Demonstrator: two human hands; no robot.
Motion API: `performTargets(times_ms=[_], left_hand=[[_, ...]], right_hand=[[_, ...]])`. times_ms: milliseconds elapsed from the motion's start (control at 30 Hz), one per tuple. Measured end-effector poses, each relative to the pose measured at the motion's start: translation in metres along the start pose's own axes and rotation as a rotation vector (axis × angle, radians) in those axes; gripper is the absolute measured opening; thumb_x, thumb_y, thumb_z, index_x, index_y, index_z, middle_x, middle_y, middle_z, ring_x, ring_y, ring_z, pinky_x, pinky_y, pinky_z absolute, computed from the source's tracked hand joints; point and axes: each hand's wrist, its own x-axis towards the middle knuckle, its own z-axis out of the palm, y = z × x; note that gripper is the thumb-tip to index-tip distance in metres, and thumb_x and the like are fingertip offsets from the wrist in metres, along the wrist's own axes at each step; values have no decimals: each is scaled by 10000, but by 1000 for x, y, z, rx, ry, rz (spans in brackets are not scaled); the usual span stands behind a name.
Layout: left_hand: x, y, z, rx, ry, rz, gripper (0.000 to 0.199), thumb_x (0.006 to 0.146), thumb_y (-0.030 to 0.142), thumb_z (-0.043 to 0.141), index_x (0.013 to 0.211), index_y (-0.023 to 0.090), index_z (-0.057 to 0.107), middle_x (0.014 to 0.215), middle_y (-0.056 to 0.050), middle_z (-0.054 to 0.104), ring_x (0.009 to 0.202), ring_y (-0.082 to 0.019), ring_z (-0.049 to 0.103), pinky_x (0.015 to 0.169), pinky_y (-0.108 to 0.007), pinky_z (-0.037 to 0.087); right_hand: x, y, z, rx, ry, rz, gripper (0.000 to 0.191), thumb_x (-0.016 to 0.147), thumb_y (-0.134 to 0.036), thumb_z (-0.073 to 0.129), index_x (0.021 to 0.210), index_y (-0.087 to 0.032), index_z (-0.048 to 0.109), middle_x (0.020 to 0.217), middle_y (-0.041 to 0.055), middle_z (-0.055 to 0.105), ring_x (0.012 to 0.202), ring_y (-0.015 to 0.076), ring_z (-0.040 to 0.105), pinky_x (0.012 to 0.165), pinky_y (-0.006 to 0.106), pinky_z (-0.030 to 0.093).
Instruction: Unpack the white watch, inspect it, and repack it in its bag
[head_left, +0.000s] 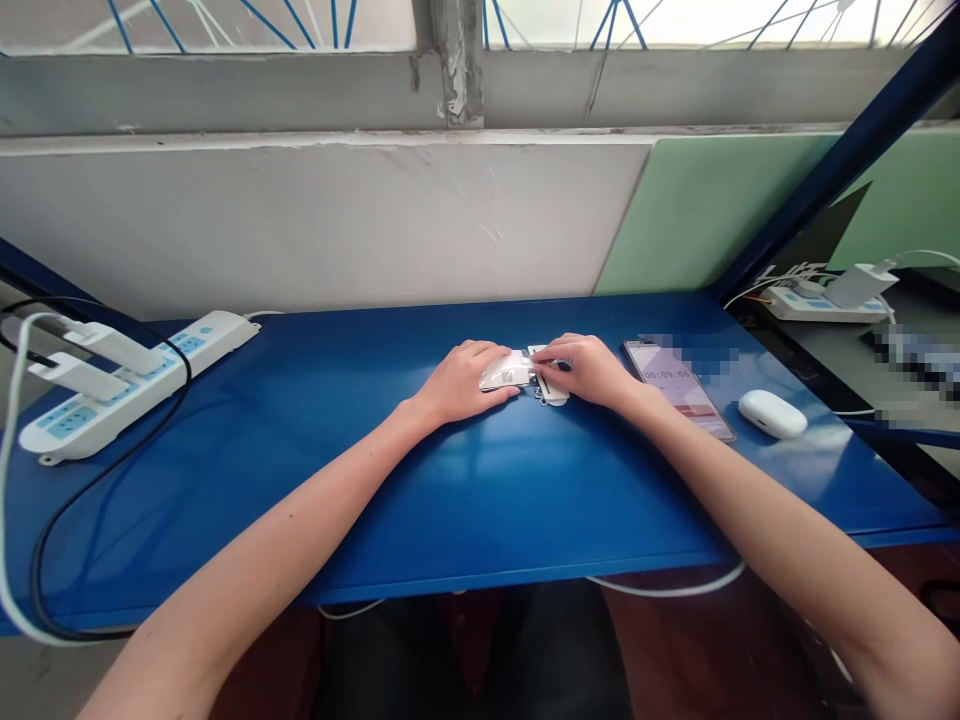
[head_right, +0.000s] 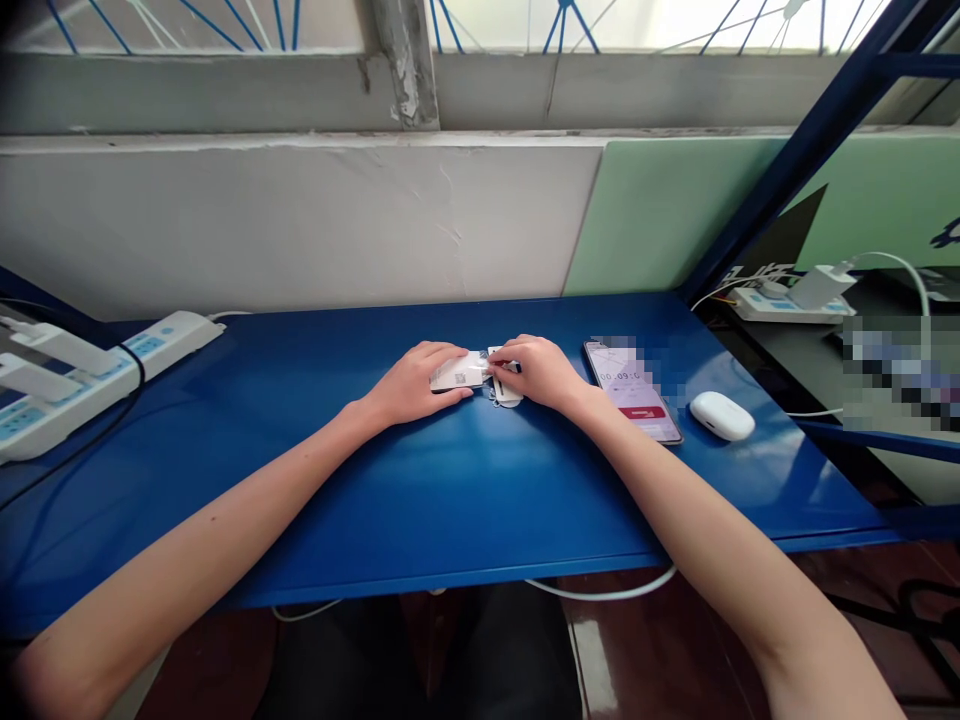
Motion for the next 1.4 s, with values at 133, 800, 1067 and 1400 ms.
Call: performTargets(times_ms=[133,800,1067,1400], left_hand=[[-1,-3,1,28,-50,15,587,895,524,528,1347,151,494,1359,-129,530,1265,-296,462,1050,-419,370],[0,-5,0,90,-66,39,480,959,397,456,1403,216,443,1355,-116,511,1281,-291,413,1092,-497,239],[0,-5,1,90,-103,-1,483,976,393,413,1429,226,396,1416,-106,467,1290,-282,412,1080,-485,257],[-1,-3,-1,74,-88,-23,461,976,372,408,1414,228,416,1410,-102,484,1292,-272,421,1086,-498,256]], right_hand=[[2,-1,-3,37,-19,14,201,845,-307,597,916,-206,755,892,61,755,854,230,666,772,332,499],[-2,-10,8,86,-155,18,566,779,-106,459,1342,-136,510,1359,127,569,1357,279,408,1085,429,380],[-2,-13,-5,63,-191,-1,529,810,-130,467,1332,-190,525,1329,92,597,1361,279,402,1065,457,400],[-1,-13,0,235,-169,-7,505,847,-205,488,1351,-175,488,1342,120,580,1192,251,581,985,398,461]])
